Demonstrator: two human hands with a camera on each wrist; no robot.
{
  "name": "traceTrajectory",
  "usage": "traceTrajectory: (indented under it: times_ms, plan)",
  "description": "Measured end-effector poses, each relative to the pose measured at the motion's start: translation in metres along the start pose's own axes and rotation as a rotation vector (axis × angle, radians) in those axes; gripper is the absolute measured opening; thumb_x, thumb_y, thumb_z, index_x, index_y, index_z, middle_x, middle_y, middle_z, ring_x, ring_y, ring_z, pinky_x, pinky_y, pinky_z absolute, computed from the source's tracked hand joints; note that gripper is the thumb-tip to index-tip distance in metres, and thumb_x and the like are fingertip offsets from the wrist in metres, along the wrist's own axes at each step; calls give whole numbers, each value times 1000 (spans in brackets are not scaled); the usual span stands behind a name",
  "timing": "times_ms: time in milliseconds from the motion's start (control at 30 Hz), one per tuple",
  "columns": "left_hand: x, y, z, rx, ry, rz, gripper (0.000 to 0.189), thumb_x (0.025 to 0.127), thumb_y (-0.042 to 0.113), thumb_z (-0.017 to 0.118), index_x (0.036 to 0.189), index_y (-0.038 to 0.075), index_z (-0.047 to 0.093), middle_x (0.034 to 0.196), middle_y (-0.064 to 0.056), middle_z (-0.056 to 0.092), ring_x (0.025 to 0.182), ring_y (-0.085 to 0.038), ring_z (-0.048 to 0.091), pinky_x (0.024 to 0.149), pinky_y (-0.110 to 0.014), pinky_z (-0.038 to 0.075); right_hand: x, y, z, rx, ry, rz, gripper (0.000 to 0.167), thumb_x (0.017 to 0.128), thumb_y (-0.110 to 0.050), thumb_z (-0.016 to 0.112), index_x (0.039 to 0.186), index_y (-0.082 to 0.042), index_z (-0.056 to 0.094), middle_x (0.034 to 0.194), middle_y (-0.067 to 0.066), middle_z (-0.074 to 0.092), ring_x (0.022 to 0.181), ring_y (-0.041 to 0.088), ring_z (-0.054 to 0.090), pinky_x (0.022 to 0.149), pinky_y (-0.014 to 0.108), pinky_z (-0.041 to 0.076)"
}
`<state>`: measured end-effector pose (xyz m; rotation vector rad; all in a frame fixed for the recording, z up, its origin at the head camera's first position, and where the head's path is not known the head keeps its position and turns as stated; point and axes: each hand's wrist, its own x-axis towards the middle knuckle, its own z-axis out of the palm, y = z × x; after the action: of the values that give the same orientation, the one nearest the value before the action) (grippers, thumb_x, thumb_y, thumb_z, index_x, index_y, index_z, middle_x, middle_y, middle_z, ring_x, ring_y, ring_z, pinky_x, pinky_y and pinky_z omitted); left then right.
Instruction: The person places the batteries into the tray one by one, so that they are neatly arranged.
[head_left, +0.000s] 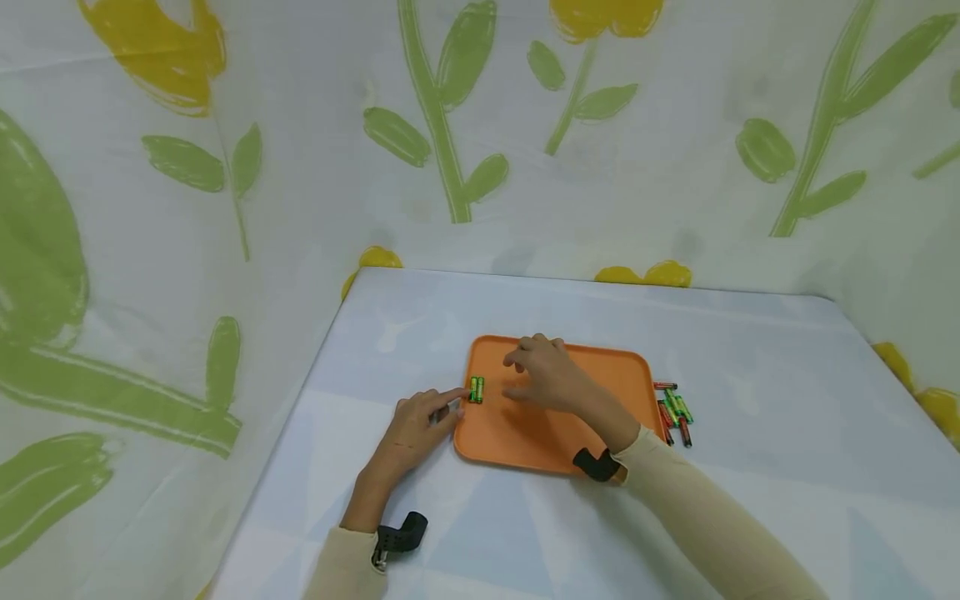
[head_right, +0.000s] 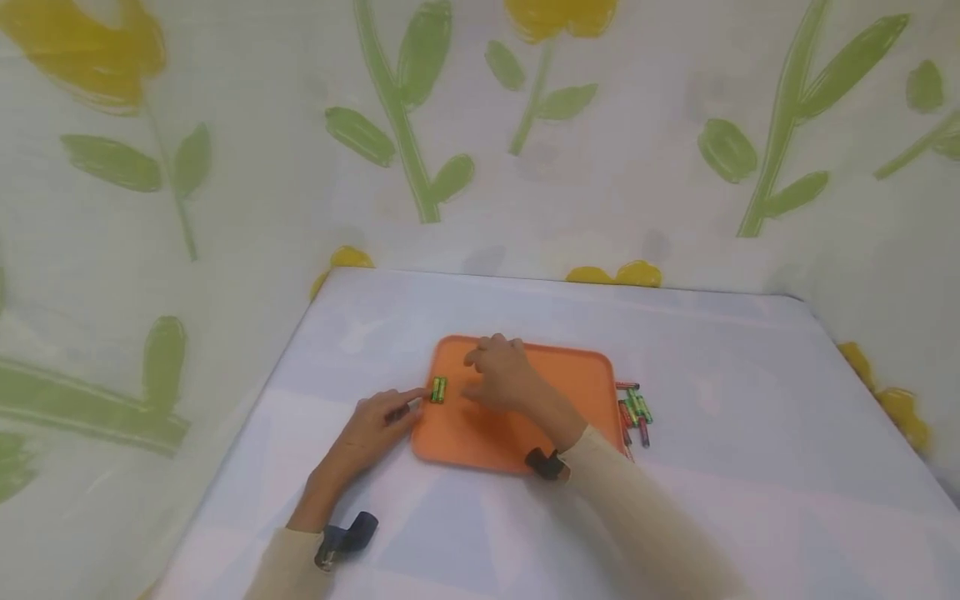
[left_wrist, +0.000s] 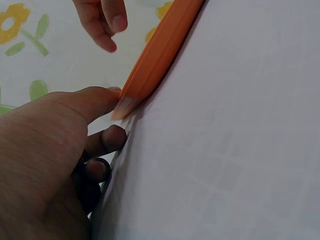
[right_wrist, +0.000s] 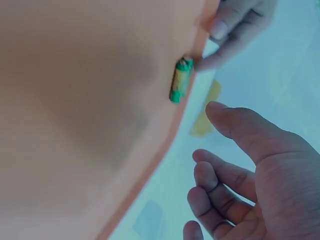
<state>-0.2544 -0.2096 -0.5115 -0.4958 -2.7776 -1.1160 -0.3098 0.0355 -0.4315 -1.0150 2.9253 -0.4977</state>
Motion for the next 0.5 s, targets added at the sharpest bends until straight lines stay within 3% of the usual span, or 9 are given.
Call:
traceTrajectory:
  times_ms: [300, 500]
  plan:
    - [1, 0, -1, -7, 6, -2, 33, 97, 28, 69, 129, 25, 69, 72, 9, 45, 69, -12, 41, 73, -38, 28, -52, 35, -19, 11, 86, -13, 36, 85, -25, 82, 112, -5, 71, 96, 6, 61, 93, 23, 48, 82, 46, 34]
    - [-1, 0, 2, -16, 7, 2, 33, 97, 28, 69, 130, 24, 69, 73, 9, 46, 70, -12, 42, 75, -38, 29, -90, 61, -32, 30, 111, 22, 36, 84, -21, 83, 112, -3, 69, 94, 6, 59, 95, 24, 48, 82, 47, 30]
